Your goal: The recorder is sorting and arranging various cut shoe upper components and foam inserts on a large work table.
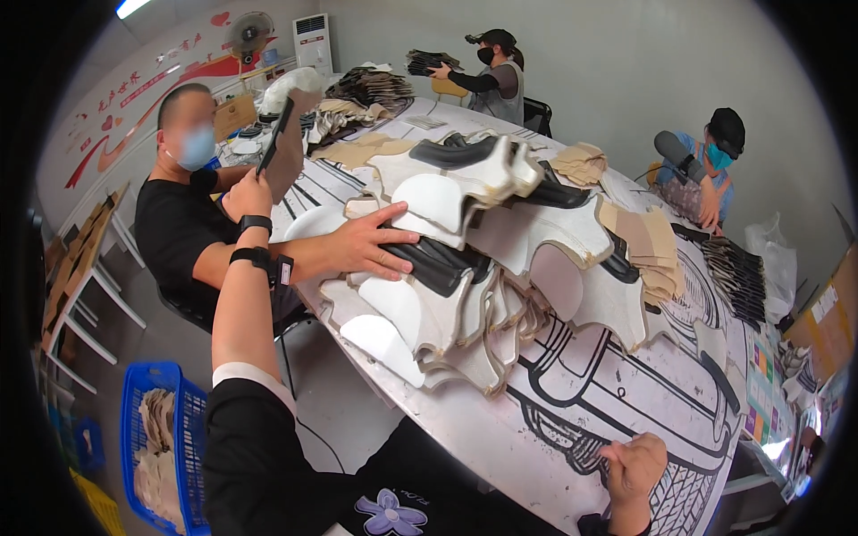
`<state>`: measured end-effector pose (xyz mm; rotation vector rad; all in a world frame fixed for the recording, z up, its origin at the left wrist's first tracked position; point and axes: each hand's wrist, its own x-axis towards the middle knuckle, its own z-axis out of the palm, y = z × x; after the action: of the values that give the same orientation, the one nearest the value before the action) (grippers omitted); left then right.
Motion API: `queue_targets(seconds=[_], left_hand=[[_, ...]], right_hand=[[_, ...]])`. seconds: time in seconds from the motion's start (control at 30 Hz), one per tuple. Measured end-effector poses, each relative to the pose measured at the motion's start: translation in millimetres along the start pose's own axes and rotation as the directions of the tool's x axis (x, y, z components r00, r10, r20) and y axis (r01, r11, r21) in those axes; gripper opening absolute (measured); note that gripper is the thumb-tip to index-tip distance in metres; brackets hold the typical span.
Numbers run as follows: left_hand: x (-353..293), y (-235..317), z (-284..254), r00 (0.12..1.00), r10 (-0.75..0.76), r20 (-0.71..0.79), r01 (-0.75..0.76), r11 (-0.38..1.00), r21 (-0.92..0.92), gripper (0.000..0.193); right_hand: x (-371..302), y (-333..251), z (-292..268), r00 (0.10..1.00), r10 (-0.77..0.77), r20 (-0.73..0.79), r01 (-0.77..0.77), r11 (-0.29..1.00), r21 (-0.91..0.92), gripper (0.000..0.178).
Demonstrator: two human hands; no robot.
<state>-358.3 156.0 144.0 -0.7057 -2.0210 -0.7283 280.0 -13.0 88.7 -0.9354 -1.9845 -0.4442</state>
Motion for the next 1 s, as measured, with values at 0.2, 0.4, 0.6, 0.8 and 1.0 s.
queue_targets(seconds=[0.2, 0.4, 0.6, 0.8, 1.0], left_hand=[[26.6, -19.4, 62.0, 0.975, 0.214, -0.067, -0.206, 0.973, 0.108, 0.027], [9.3, 1.6, 110.1, 0.782, 0.304, 0.544, -0.493, 0.835, 0.243, 0.04], [12.2, 14.8, 98.1, 0.395, 0.442, 0.805, -0.496, 0.841, -0.217, 0.073], [-27.5, 136.7, 31.1, 0.362, 0.668, 0.65, 0.567, 0.395, -0.723, 0.069], [-65.1, 146.0, 33.7, 0.275, 0.694, 0.666, 0.579, 0.433, -0.691, 0.073]], right_hand=[[-22.2, 15.2, 25.2, 0.986, 0.018, 0.168, -0.013, 0.999, -0.029, 0.047], [8.8, -6.8, 30.9, 0.904, 0.342, 0.256, -0.296, 0.934, -0.202, 0.068], [31.0, -5.4, 30.3, 0.881, 0.33, 0.339, -0.26, 0.936, -0.235, 0.061], [34.8, 8.6, 79.0, 0.936, 0.35, 0.049, -0.348, 0.893, 0.286, 0.048], [150.7, -34.2, 123.4, 0.992, 0.121, -0.045, -0.123, 0.992, -0.034, 0.072]])
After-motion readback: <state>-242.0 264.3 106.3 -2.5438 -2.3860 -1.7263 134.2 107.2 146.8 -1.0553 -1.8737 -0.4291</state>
